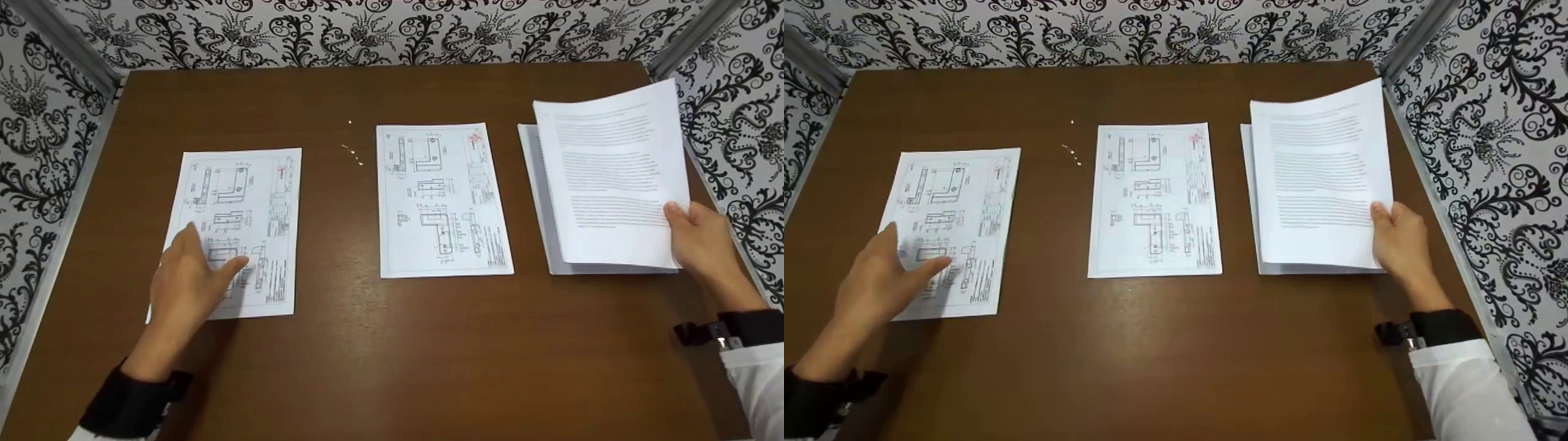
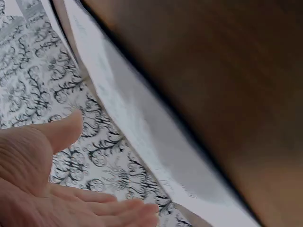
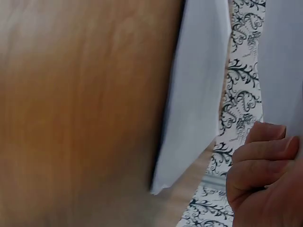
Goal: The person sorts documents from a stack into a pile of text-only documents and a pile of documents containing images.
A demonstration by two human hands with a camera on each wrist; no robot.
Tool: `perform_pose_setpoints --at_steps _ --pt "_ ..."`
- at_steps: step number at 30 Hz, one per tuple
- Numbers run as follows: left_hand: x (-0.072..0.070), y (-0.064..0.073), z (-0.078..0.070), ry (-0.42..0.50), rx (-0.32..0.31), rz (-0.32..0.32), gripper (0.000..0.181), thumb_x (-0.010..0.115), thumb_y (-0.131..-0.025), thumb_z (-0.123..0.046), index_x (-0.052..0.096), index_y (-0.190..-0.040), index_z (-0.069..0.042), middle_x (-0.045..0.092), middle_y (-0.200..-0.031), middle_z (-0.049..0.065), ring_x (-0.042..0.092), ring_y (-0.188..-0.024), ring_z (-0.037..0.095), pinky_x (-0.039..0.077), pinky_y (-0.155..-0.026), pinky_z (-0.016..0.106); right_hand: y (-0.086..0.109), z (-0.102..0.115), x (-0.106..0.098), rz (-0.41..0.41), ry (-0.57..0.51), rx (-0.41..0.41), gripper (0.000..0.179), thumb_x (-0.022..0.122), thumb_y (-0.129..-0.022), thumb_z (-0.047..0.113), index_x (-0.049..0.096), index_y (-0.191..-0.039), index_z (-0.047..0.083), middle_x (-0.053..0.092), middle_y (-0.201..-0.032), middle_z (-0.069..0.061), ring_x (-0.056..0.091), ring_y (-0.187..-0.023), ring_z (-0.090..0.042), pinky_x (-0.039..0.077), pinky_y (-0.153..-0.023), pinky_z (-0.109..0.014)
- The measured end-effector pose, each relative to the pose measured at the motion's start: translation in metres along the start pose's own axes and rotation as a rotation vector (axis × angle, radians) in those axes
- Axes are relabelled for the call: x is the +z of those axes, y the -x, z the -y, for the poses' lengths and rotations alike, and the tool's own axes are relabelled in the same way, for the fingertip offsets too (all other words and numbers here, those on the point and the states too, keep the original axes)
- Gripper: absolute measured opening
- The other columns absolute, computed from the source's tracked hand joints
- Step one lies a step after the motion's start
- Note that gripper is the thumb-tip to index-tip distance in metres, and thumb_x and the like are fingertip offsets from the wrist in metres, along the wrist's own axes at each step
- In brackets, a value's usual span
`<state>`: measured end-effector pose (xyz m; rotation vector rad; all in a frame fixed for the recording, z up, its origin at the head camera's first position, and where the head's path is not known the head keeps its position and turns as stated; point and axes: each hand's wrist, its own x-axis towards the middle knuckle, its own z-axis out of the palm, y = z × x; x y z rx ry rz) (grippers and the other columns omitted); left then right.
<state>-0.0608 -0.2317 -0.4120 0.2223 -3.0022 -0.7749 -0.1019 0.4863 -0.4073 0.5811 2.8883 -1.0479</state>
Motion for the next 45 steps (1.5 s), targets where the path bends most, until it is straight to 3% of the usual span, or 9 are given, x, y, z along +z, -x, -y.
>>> perform_pose_setpoints --at_steps 4,7,11,23,34,41,45 --pt "-0.003 -0.001 0.013 -0.068 -0.06 0.026 0.088 0.087 -0.087 -0.036 0.037 -0.135 0.019 0.046 -0.106 0.028 0.051 -0.091 0.045 0.043 -0.068 0.055 -0.004 -0.006 0.003 0.023 0.037 -0.022 0.052 0.04 -0.112 0.039 0.059 -0.115 -0.01 0.062 -0.072 0.007 0.057 -0.061 -0.012 0.049 -0.052 -0.029" --pt "-0.007 -0.003 0.021 -0.094 -0.096 0.071 0.107 0.089 -0.084 -0.04 0.026 -0.145 0.023 0.042 -0.124 0.041 0.049 -0.103 0.054 0.045 -0.077 0.064 -0.006 -0.009 0.004 0.039 0.053 -0.031 0.057 0.04 -0.112 0.039 0.058 -0.124 -0.013 0.066 -0.077 0.001 0.057 -0.062 -0.013 0.049 -0.053 -0.03" --pt "-0.015 -0.006 0.028 -0.115 -0.122 0.13 0.127 0.092 -0.079 -0.043 0.013 -0.153 0.023 0.033 -0.137 0.047 0.044 -0.114 0.061 0.042 -0.086 0.071 -0.009 -0.013 0.005 0.052 0.07 -0.034 0.06 0.039 -0.112 0.039 0.056 -0.13 -0.016 0.068 -0.085 -0.01 0.058 -0.064 -0.014 0.049 -0.054 -0.03" --pt "-0.02 -0.009 0.037 -0.166 -0.196 0.231 0.115 0.091 -0.077 -0.05 0.033 -0.139 0.026 0.045 -0.113 0.037 0.052 -0.095 0.051 0.047 -0.07 0.061 -0.015 -0.019 0.011 0.074 0.115 -0.064 0.062 0.037 -0.112 0.04 0.057 -0.13 -0.016 0.067 -0.096 -0.026 0.056 -0.066 -0.016 0.046 -0.055 -0.03" --pt "-0.022 -0.009 0.042 -0.219 -0.226 0.3 0.115 0.085 -0.078 -0.061 0.037 -0.135 0.028 0.044 -0.118 0.043 0.047 -0.107 0.056 0.047 -0.073 0.062 -0.018 -0.019 0.014 0.075 0.137 -0.054 0.06 0.034 -0.112 0.042 0.058 -0.12 -0.012 0.062 -0.099 -0.03 0.054 -0.074 -0.026 0.044 -0.058 -0.033" --pt "-0.026 -0.01 0.04 -0.193 -0.295 0.341 0.109 0.086 -0.078 -0.06 0.042 -0.129 0.025 0.038 -0.115 0.04 0.045 -0.101 0.053 0.047 -0.069 0.058 -0.019 -0.02 0.014 0.076 0.151 -0.055 0.061 0.034 -0.112 0.042 0.055 -0.124 -0.014 0.061 -0.105 -0.034 0.055 -0.082 -0.034 0.043 -0.061 -0.033" --pt "-0.027 -0.012 0.042 -0.191 -0.293 0.359 0.113 0.085 -0.078 -0.061 0.038 -0.132 0.027 0.037 -0.115 0.042 0.045 -0.099 0.053 0.048 -0.07 0.06 -0.02 -0.021 0.013 0.067 0.172 -0.074 0.061 0.036 -0.112 0.04 0.053 -0.126 -0.017 0.059 -0.108 -0.038 0.055 -0.088 -0.041 0.043 -0.064 -0.035"
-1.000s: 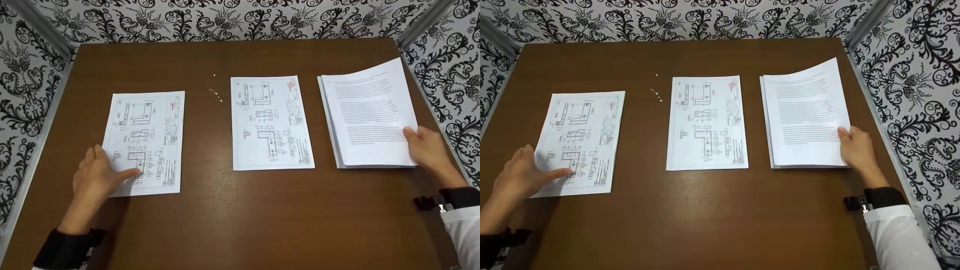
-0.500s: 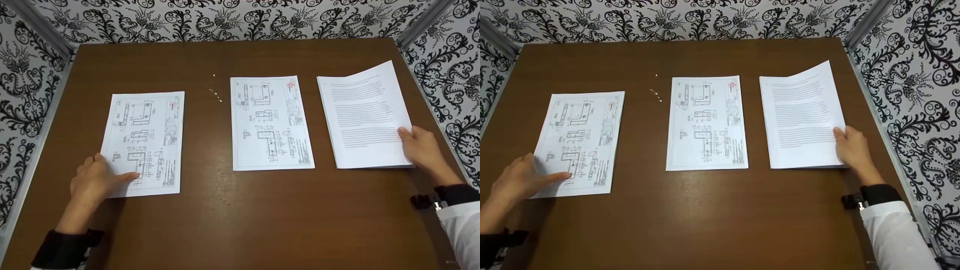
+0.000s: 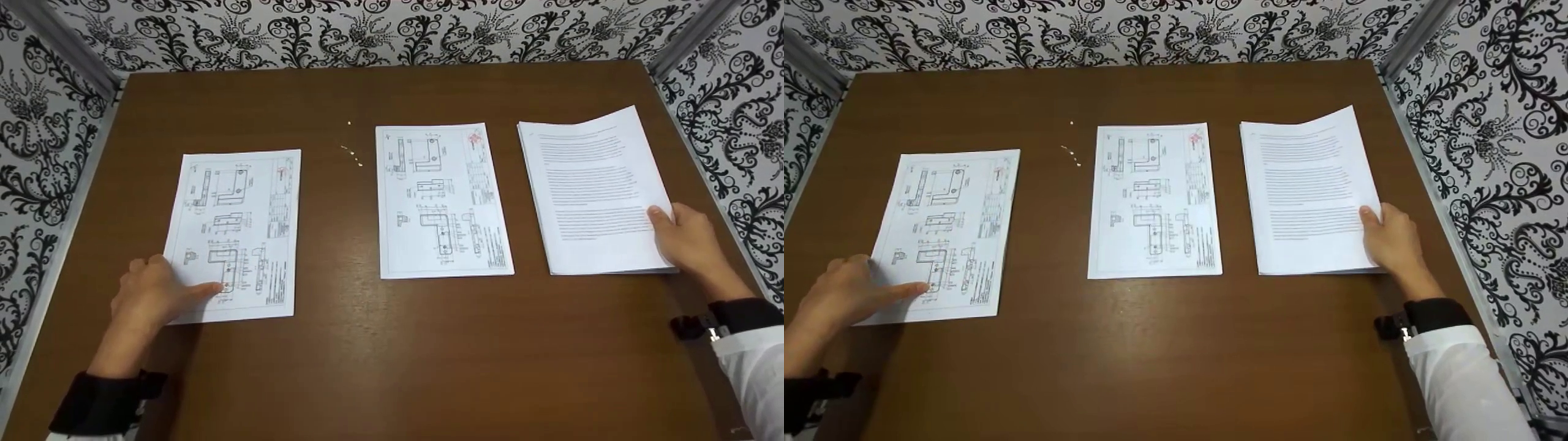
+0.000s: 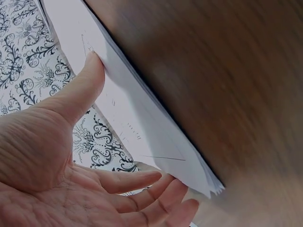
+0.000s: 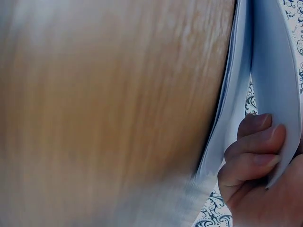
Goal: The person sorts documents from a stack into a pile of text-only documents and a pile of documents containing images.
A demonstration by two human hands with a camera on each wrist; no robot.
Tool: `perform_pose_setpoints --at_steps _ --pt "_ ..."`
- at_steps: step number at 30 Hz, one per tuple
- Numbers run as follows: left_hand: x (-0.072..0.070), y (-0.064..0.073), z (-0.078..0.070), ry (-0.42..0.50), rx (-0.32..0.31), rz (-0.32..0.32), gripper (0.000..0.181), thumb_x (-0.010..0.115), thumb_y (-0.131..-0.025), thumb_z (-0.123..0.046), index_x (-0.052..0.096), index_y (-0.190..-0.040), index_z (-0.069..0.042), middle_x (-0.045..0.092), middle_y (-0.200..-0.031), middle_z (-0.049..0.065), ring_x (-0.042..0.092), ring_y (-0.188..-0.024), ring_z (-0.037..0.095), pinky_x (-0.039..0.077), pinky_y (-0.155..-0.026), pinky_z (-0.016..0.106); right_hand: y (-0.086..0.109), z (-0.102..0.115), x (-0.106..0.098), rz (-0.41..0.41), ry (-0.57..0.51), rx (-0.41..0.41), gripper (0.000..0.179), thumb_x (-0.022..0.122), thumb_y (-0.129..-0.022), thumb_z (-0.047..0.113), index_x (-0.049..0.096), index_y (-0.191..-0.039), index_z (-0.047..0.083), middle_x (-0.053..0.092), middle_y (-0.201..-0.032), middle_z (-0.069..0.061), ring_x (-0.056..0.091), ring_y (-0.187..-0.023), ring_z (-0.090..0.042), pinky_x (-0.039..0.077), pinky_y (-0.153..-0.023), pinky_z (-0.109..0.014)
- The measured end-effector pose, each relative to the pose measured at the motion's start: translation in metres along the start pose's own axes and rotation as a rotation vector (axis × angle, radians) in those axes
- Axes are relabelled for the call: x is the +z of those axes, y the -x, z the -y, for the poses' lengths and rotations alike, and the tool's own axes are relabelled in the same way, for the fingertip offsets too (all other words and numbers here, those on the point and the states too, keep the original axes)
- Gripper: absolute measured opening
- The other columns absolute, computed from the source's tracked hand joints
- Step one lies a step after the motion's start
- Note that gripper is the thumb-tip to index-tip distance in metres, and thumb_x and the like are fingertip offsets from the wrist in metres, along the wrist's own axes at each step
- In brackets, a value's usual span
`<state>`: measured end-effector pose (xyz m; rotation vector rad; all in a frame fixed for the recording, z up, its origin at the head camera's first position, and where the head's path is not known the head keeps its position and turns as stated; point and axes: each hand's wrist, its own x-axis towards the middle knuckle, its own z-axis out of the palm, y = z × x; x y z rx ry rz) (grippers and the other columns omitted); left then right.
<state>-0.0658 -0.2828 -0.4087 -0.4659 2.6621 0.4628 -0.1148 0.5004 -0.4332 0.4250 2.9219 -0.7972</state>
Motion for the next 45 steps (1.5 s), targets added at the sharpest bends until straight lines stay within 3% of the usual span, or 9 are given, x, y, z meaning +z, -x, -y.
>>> perform_pose_setpoints --at_steps 8,17,20,23,26,29,33,37,45 --pt "-0.003 -0.006 0.006 -0.004 0.028 0.041 0.126 0.083 -0.077 -0.066 0.027 -0.135 0.03 0.036 -0.119 0.049 0.046 -0.106 0.064 0.048 -0.078 0.07 -0.002 -0.003 -0.001 -0.019 0.022 -0.031 0.06 0.041 -0.111 0.036 0.05 -0.13 -0.02 0.057 -0.116 -0.043 0.054 -0.1 -0.051 0.04 -0.076 -0.045" --pt "-0.007 -0.009 0.011 0.021 0.007 0.075 0.124 0.083 -0.076 -0.067 0.025 -0.128 0.03 0.04 -0.109 0.044 0.046 -0.101 0.058 0.046 -0.078 0.065 0.005 -0.004 -0.005 -0.063 0.036 -0.043 0.059 0.047 -0.108 0.031 0.045 -0.144 -0.016 0.059 -0.122 -0.04 0.057 -0.107 -0.051 0.039 -0.075 -0.036" --pt "-0.006 -0.01 0.011 0.02 0.006 0.072 0.126 0.083 -0.077 -0.068 0.024 -0.129 0.03 0.037 -0.11 0.044 0.046 -0.099 0.058 0.046 -0.078 0.066 0.01 -0.004 -0.005 -0.086 0.034 -0.101 0.055 0.051 -0.107 0.026 0.047 -0.142 -0.017 0.056 -0.128 -0.04 0.055 -0.111 -0.052 0.039 -0.08 -0.037" --pt "-0.005 -0.011 0.012 0.022 0.009 0.079 0.129 0.082 -0.078 -0.068 0.02 -0.133 0.032 0.033 -0.112 0.046 0.048 -0.096 0.057 0.047 -0.077 0.065 0.017 -0.002 -0.005 -0.108 0.026 -0.225 0.045 0.057 -0.105 0.014 0.052 -0.137 -0.018 0.052 -0.134 -0.041 0.05 -0.12 -0.057 0.043 -0.098 -0.051" --pt "-0.005 -0.011 0.013 0.038 0.006 0.094 0.13 0.081 -0.079 -0.067 0.017 -0.135 0.033 0.034 -0.114 0.046 0.049 -0.096 0.055 0.048 -0.078 0.062 0.024 0.0 -0.004 -0.097 0.036 -0.348 0.04 0.062 -0.101 0.005 0.056 -0.134 -0.017 0.048 -0.141 -0.042 0.041 -0.13 -0.063 0.028 -0.113 -0.07" --pt "-0.005 -0.01 0.016 0.059 -0.006 0.102 0.129 0.081 -0.082 -0.063 0.014 -0.136 0.033 0.042 -0.111 0.046 0.053 -0.095 0.053 0.049 -0.079 0.061 0.03 0.001 -0.002 -0.05 0.055 -0.425 0.041 0.065 -0.101 0.005 0.056 -0.135 -0.015 0.044 -0.146 -0.042 0.037 -0.134 -0.065 0.022 -0.116 -0.072" --pt "-0.003 -0.006 0.016 0.122 -0.023 0.077 0.121 0.082 -0.086 -0.053 0.012 -0.138 0.031 0.052 -0.109 0.045 0.058 -0.095 0.052 0.052 -0.079 0.06 0.034 0.0 0.001 0.019 0.1 -0.452 0.044 0.065 -0.103 0.011 0.056 -0.138 -0.013 0.041 -0.149 -0.042 0.035 -0.136 -0.065 0.023 -0.115 -0.073" --pt "0.002 -0.001 0.015 0.225 -0.029 0.011 0.103 0.082 -0.09 -0.037 0.019 -0.14 0.027 0.05 -0.12 0.048 0.058 -0.101 0.053 0.051 -0.08 0.059 0.036 -0.004 0.003 0.068 0.13 -0.455 0.046 0.065 -0.103 0.013 0.055 -0.139 -0.013 0.041 -0.149 -0.043 0.036 -0.135 -0.065 0.024 -0.115 -0.073" --pt "0.009 0.01 0.012 0.351 0.032 -0.128 0.062 0.069 -0.096 -0.007 0.036 -0.138 0.026 0.05 -0.128 0.05 0.059 -0.109 0.054 0.052 -0.081 0.054 0.037 -0.006 0.004 0.12 0.153 -0.418 0.05 0.064 -0.104 0.017 0.052 -0.143 -0.013 0.038 -0.151 -0.043 0.034 -0.136 -0.066 0.025 -0.113 -0.074"
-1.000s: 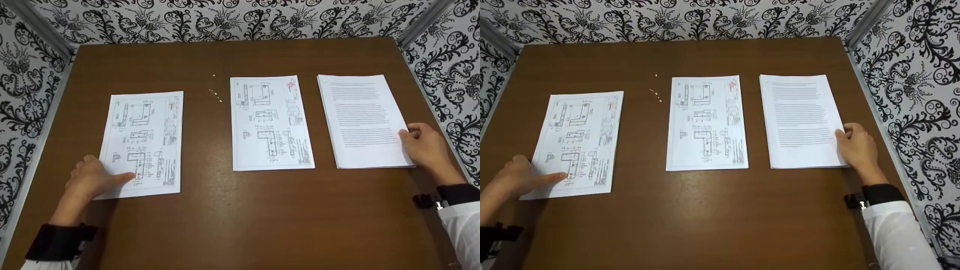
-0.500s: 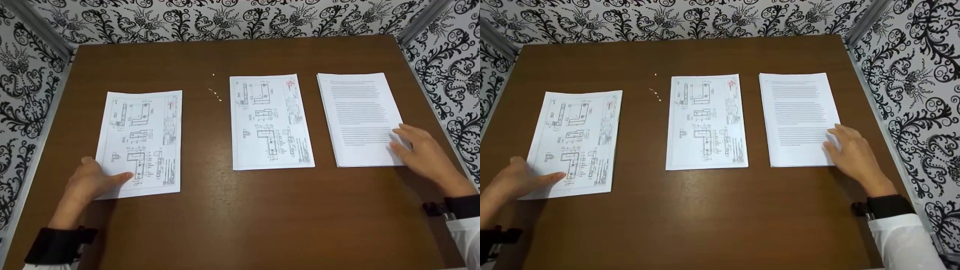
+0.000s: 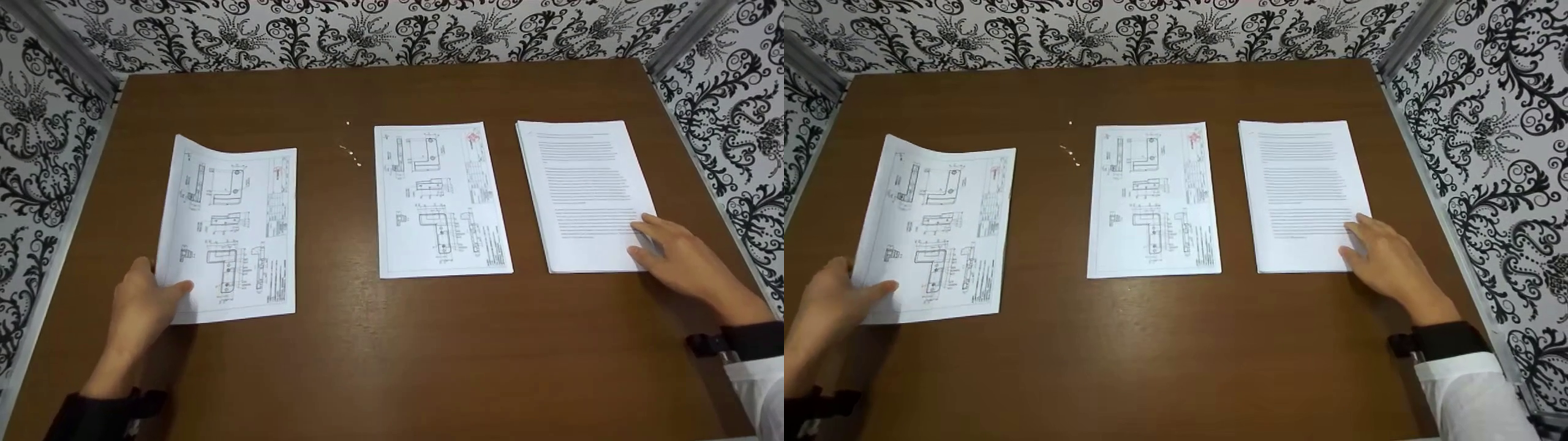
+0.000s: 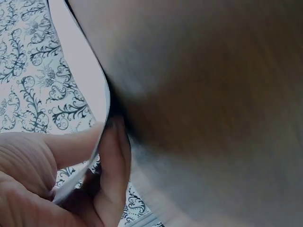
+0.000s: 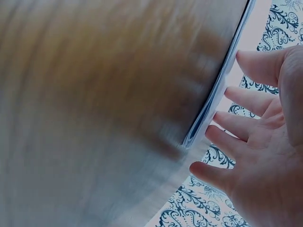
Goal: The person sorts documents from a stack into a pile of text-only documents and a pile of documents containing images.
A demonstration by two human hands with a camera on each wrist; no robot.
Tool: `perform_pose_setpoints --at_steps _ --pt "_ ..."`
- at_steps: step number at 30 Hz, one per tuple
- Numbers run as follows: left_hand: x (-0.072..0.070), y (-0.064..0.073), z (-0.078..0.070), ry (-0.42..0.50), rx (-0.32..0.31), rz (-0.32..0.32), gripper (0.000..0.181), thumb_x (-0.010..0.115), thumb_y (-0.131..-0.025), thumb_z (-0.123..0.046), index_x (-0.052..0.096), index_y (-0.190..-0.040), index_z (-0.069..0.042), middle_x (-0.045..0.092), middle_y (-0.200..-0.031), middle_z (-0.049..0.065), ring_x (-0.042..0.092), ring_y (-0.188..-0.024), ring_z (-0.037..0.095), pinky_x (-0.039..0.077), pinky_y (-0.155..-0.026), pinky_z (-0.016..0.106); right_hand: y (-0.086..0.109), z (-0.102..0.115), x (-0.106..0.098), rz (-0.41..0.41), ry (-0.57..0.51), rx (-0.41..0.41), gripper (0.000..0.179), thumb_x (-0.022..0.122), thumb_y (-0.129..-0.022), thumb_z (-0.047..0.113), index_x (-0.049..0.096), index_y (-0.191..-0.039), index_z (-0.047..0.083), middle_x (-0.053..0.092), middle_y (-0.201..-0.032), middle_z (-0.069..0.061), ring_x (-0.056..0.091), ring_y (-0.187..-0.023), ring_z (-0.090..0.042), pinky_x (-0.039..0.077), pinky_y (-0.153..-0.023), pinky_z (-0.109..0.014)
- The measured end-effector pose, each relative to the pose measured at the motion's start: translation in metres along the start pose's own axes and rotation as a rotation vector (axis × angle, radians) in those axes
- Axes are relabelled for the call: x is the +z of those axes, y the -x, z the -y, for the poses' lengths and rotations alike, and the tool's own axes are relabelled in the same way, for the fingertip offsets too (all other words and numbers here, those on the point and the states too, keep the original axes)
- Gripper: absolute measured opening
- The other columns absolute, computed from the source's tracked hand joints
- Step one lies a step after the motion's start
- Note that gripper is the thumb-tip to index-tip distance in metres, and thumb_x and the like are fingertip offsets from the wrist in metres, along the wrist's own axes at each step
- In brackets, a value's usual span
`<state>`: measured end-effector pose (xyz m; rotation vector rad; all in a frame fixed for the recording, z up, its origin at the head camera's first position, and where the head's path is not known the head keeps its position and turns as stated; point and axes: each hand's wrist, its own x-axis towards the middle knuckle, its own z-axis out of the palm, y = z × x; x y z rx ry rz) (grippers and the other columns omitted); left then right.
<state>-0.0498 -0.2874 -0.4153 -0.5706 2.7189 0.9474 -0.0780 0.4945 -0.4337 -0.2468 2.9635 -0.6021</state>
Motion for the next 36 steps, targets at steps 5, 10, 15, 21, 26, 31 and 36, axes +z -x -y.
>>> perform_pose_setpoints --at_steps 5,10,15,21,26,31,36 --pt "-0.001 0.013 -0.006 0.11 0.086 -0.112 0.044 0.066 -0.097 -0.002 0.056 -0.135 0.019 0.063 -0.125 0.041 0.067 -0.096 0.038 0.051 -0.065 0.023 0.0 0.002 0.002 0.005 0.001 -0.001 0.05 0.064 -0.104 0.016 0.051 -0.143 -0.014 0.038 -0.151 -0.043 0.034 -0.136 -0.066 0.026 -0.113 -0.074" --pt "-0.005 0.02 -0.017 0.31 0.092 -0.191 0.04 0.063 -0.1 0.0 0.059 -0.137 0.015 0.065 -0.127 0.035 0.066 -0.084 0.007 0.052 -0.065 0.013 -0.001 0.0 0.003 -0.014 0.009 -0.02 0.049 0.065 -0.103 0.014 0.052 -0.141 -0.014 0.04 -0.149 -0.044 0.036 -0.135 -0.066 0.027 -0.113 -0.073" --pt "0.003 0.019 -0.033 0.537 0.079 -0.235 0.04 0.065 -0.1 0.001 0.061 -0.139 0.008 0.069 -0.13 0.02 0.069 -0.093 0.005 0.056 -0.072 0.015 -0.002 0.004 0.004 -0.079 -0.006 -0.038 0.04 0.068 -0.1 0.009 0.058 -0.133 -0.012 0.044 -0.145 -0.045 0.039 -0.131 -0.066 0.03 -0.108 -0.075" --pt "0.027 0.023 -0.066 0.82 0.209 -0.286 0.036 0.066 -0.095 0.012 0.066 -0.131 0.01 0.076 -0.102 -0.011 0.073 -0.094 0.01 0.059 -0.077 0.021 -0.015 0.034 0.012 -0.26 -0.05 -0.105 0.034 0.07 -0.095 0.001 0.063 -0.126 -0.01 0.05 -0.142 -0.041 0.044 -0.129 -0.063 0.031 -0.108 -0.074" --pt "0.053 0.025 -0.101 0.978 0.326 -0.267 0.034 0.064 -0.094 0.014 0.067 -0.127 0.011 0.078 -0.11 0.004 0.074 -0.097 0.015 0.06 -0.08 0.025 -0.029 0.082 0.016 -0.358 -0.162 -0.129 0.041 0.069 -0.096 0.0 0.06 -0.134 -0.011 0.051 -0.147 -0.034 0.042 -0.137 -0.056 0.028 -0.117 -0.065" --pt "0.084 0.031 -0.134 1.014 0.42 -0.238 0.029 0.064 -0.094 0.014 0.068 -0.122 0.012 0.075 -0.114 0.022 0.074 -0.092 0.017 0.061 -0.076 0.027 -0.04 0.141 0.022 -0.416 -0.359 -0.128 0.048 0.064 -0.1 0.004 0.053 -0.145 -0.008 0.052 -0.152 -0.025 0.042 -0.143 -0.041 0.029 -0.12 -0.037" --pt "0.113 0.04 -0.163 1.005 0.477 -0.183 0.033 0.064 -0.094 0.012 0.066 -0.127 0.011 0.072 -0.121 0.025 0.074 -0.099 0.021 0.062 -0.08 0.031 -0.046 0.196 0.036 -0.392 -0.581 -0.205 0.05 0.06 -0.102 0.005 0.048 -0.15 -0.006 0.054 -0.151 -0.019 0.049 -0.139 -0.029 0.036 -0.114 -0.029"
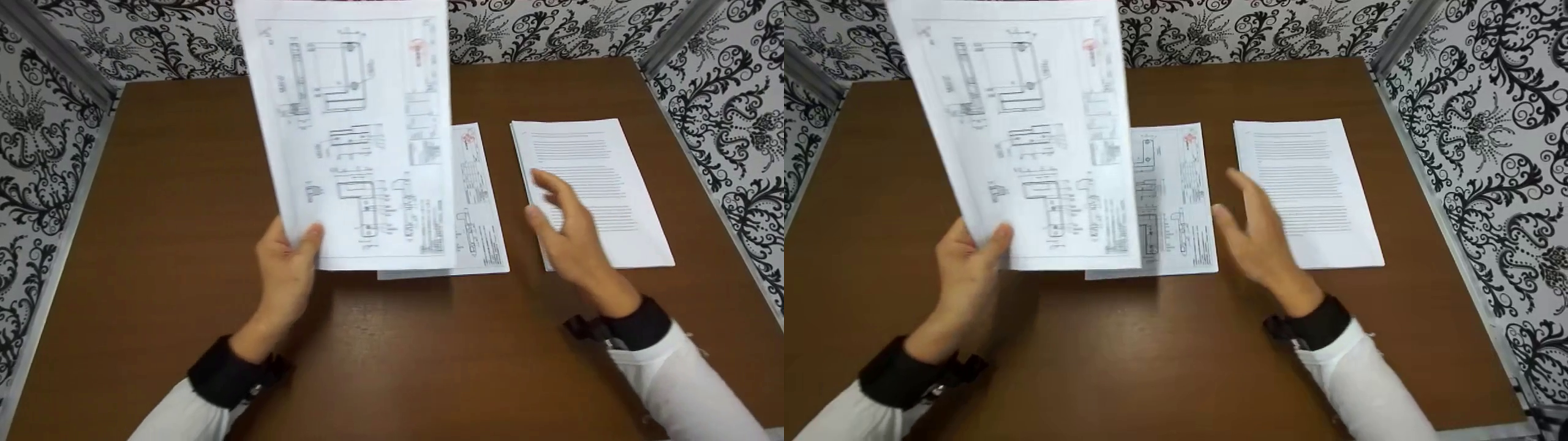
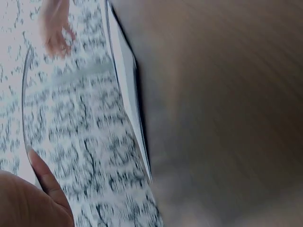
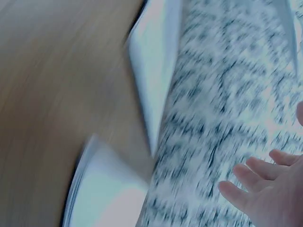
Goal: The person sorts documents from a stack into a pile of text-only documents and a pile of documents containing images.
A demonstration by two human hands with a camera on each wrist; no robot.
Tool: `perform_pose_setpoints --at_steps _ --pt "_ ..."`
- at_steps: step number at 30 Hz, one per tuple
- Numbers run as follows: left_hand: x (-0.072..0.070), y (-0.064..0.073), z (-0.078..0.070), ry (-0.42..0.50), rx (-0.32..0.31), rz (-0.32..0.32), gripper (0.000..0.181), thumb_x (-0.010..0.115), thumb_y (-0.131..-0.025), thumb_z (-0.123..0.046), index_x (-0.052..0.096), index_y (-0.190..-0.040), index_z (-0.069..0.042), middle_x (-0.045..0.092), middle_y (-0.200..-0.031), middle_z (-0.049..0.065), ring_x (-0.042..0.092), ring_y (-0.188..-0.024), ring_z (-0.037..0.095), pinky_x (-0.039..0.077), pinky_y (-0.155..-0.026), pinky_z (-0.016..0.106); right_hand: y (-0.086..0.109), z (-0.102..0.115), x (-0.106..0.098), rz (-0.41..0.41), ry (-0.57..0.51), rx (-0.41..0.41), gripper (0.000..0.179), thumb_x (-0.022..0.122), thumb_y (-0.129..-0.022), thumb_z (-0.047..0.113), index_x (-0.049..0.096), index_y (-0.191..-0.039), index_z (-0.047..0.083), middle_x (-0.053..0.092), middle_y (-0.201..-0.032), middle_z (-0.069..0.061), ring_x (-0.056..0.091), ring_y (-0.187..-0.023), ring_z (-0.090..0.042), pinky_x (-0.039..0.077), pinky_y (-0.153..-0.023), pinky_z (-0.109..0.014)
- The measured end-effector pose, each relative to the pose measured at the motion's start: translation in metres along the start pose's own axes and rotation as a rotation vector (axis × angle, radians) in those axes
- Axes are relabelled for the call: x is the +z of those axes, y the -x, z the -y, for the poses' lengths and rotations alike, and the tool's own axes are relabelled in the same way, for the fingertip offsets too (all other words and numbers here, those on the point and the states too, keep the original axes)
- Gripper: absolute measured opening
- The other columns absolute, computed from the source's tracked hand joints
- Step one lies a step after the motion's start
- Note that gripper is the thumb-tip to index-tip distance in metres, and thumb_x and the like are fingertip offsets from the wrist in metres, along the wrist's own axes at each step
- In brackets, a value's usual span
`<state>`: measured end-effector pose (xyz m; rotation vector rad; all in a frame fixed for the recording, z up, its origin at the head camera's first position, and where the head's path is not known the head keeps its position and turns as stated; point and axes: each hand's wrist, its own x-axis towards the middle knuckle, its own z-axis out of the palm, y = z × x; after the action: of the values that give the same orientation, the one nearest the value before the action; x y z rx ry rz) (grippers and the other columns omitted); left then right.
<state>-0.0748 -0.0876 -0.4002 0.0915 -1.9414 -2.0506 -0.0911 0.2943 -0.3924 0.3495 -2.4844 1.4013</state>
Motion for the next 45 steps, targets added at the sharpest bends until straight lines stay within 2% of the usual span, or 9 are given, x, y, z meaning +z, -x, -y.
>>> perform_pose_setpoints --at_steps 8,13,17,21,26,28,33,39,45 --pt "0.041 0.01 0.001 0.085 -0.02 0.077 0.04 0.061 -0.096 0.013 0.062 -0.135 0.009 0.071 -0.127 0.023 0.073 -0.104 0.032 0.063 -0.081 0.038 0.007 0.039 0.044 0.126 -0.267 0.055 0.046 0.047 -0.11 0.006 0.039 -0.152 -0.01 0.059 -0.14 -0.023 0.06 -0.126 -0.028 0.05 -0.103 -0.03" --pt "0.056 0.013 0.002 0.097 -0.03 0.095 0.039 0.059 -0.097 0.012 0.062 -0.135 0.009 0.071 -0.126 0.022 0.073 -0.103 0.03 0.063 -0.079 0.037 0.011 0.048 0.046 0.046 -0.505 0.107 0.045 0.036 -0.114 0.021 0.047 -0.142 -0.013 0.069 -0.12 -0.018 0.069 -0.101 -0.022 0.057 -0.082 -0.028" --pt "0.065 0.014 0.003 0.116 -0.031 0.094 0.039 0.058 -0.097 0.013 0.061 -0.135 0.009 0.071 -0.126 0.024 0.072 -0.102 0.03 0.063 -0.078 0.037 0.009 0.049 0.047 -0.014 -0.565 0.147 0.041 0.045 -0.113 0.021 0.052 -0.136 -0.012 0.074 -0.111 -0.013 0.072 -0.093 -0.02 0.059 -0.076 -0.028" --pt "0.073 0.015 0.005 0.137 -0.035 0.136 0.039 0.058 -0.097 0.014 0.06 -0.136 0.01 0.07 -0.127 0.025 0.072 -0.101 0.031 0.063 -0.079 0.038 0.008 0.047 0.051 -0.065 -0.451 0.222 0.034 0.059 -0.106 0.009 0.052 -0.136 -0.006 0.075 -0.109 -0.012 0.075 -0.088 -0.021 0.061 -0.072 -0.03" --pt "0.079 0.012 0.007 0.1 -0.03 0.273 0.037 0.056 -0.1 0.009 0.057 -0.136 0.011 0.069 -0.126 0.025 0.071 -0.1 0.028 0.062 -0.082 0.039 0.006 0.037 0.051 -0.113 -0.298 0.267 0.031 0.061 -0.105 0.006 0.054 -0.134 -0.002 0.073 -0.11 -0.014 0.075 -0.087 -0.021 0.061 -0.07 -0.03" --pt "0.079 0.01 0.008 0.054 -0.046 0.336 0.034 0.055 -0.102 0.006 0.056 -0.136 0.01 0.071 -0.119 0.026 0.072 -0.088 0.025 0.062 -0.072 0.043 0.006 0.031 0.05 -0.112 -0.258 0.275 0.03 0.058 -0.107 0.008 0.054 -0.134 -0.003 0.073 -0.11 -0.016 0.074 -0.086 -0.02 0.061 -0.069 -0.03" --pt "0.072 0.004 0.012 -0.037 -0.156 0.415 0.027 0.056 -0.102 0.005 0.056 -0.129 0.009 0.072 -0.091 0.021 0.063 -0.055 0.018 0.053 -0.043 0.036 0.004 0.013 0.046 -0.053 -0.152 0.319 0.036 0.05 -0.111 0.015 0.049 -0.14 -0.005 0.07 -0.114 -0.019 0.072 -0.087 -0.017 0.059 -0.069 -0.026" --pt "0.065 -0.001 0.016 -0.143 -0.284 0.43 0.033 0.061 -0.096 0.009 0.06 -0.129 0.013 0.059 -0.071 0.008 0.058 -0.049 0.014 0.051 -0.044 0.025 0.001 0.003 0.044 0.064 -0.07 0.383 0.04 0.042 -0.113 0.018 0.044 -0.145 -0.007 0.068 -0.117 -0.023 0.07 -0.092 -0.023 0.057 -0.071 -0.025" --pt "0.062 -0.002 0.018 -0.213 -0.335 0.476 0.042 0.06 -0.093 0.013 0.056 -0.135 0.017 0.056 -0.067 0.005 0.058 -0.047 0.013 0.052 -0.044 0.024 -0.001 -0.002 0.047 0.142 0.002 0.412 0.042 0.039 -0.114 0.018 0.043 -0.145 -0.009 0.066 -0.109 -0.023 0.066 -0.088 -0.026 0.054 -0.069 -0.025"
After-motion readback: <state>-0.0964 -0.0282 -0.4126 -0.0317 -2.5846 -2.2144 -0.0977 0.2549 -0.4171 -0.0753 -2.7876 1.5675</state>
